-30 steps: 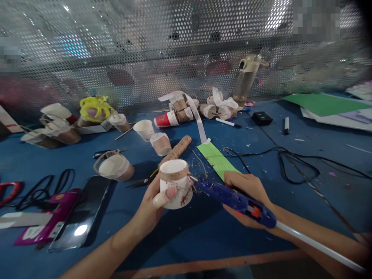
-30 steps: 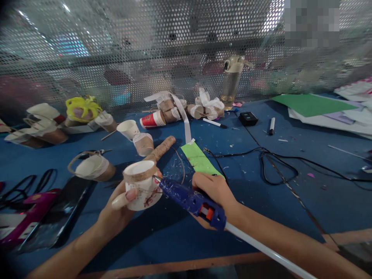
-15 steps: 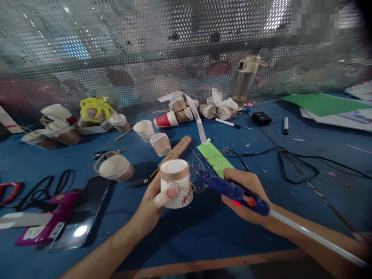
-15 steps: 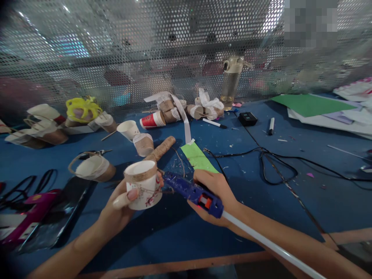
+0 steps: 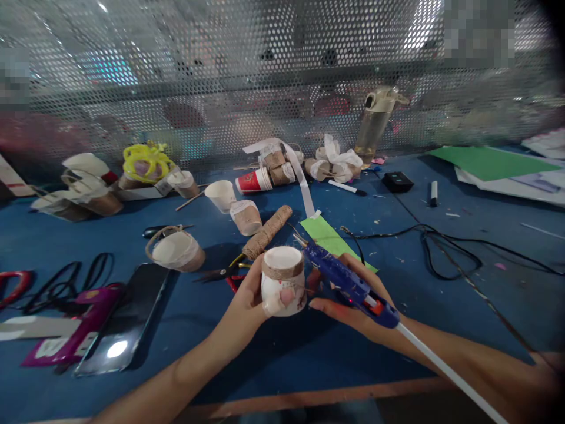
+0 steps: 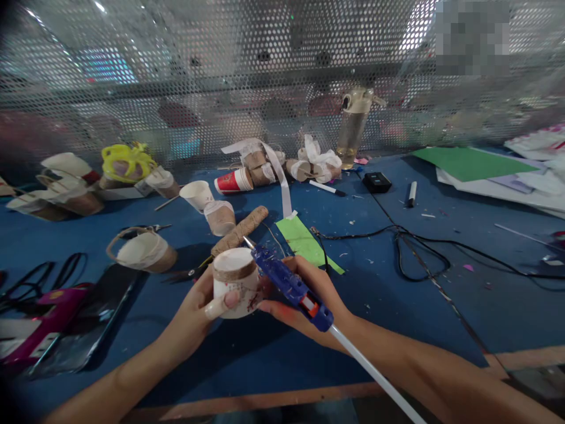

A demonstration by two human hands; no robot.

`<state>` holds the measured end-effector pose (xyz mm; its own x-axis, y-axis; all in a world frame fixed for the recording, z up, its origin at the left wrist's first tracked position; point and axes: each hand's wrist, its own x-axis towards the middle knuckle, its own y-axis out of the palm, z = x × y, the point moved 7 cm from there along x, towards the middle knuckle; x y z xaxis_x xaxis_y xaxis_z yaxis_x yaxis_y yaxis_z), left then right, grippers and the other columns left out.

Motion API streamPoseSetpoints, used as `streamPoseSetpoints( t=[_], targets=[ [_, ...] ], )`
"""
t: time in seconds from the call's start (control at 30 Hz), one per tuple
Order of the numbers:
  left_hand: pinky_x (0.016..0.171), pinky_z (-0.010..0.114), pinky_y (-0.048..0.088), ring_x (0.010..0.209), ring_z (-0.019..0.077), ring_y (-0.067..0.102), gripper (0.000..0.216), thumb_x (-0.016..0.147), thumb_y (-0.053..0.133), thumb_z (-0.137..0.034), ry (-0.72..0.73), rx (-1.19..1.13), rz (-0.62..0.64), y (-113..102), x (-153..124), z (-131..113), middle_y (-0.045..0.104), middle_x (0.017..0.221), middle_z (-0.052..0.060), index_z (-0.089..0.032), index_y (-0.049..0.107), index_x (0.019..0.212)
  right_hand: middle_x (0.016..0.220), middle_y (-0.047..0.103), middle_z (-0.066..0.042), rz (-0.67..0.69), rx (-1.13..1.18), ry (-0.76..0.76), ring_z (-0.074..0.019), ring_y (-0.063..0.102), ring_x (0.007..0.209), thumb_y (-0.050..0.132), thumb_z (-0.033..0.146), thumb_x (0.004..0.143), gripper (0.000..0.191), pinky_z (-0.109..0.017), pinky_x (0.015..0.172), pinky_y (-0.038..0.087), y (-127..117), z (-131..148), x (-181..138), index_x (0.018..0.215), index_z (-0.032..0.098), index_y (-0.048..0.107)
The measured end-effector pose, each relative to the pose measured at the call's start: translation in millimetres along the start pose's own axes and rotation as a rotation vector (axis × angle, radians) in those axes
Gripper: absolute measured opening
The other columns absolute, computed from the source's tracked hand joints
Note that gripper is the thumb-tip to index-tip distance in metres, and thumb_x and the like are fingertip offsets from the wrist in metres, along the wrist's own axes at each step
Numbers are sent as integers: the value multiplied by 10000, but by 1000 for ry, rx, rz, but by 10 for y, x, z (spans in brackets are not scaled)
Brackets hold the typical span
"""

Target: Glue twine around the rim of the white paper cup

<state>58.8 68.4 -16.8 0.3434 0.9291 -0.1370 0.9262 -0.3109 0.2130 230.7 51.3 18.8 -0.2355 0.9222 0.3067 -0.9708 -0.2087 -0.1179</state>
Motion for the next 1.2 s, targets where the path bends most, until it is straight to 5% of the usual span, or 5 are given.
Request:
streamPoseSetpoints(
  t=[0.17,0.67,1.2],
  targets=[
    [957,360,476,1159,300,574,553,742,764,-316,16,63,-12,13,6,-44,650,1234,71,-255,554,1250,794,684,10,-87,-74,-23,-134,657,698,757,152,746,189,-251,633,533,-65,3,-44,842,212,606],
    [844,244,493,1009,207,596,441,792,721,-311,38,257,28,59,-6,-102,642,1073,9,-267,524,1184,776,684,11,-224,-40,66,-153,647,702,799,244,721,188,-280,633,525,-237,-70,-33,755,209,618],
    [733,206,511,963,190,615,443,744,765,-319,-165,-42,24,52,8,83,692,1055,4,-274,609,1156,690,627,27,-39,85,316,-104,579,644,734,329,796,176,-251,645,469,-102,-222,40,744,180,656]
  ],
)
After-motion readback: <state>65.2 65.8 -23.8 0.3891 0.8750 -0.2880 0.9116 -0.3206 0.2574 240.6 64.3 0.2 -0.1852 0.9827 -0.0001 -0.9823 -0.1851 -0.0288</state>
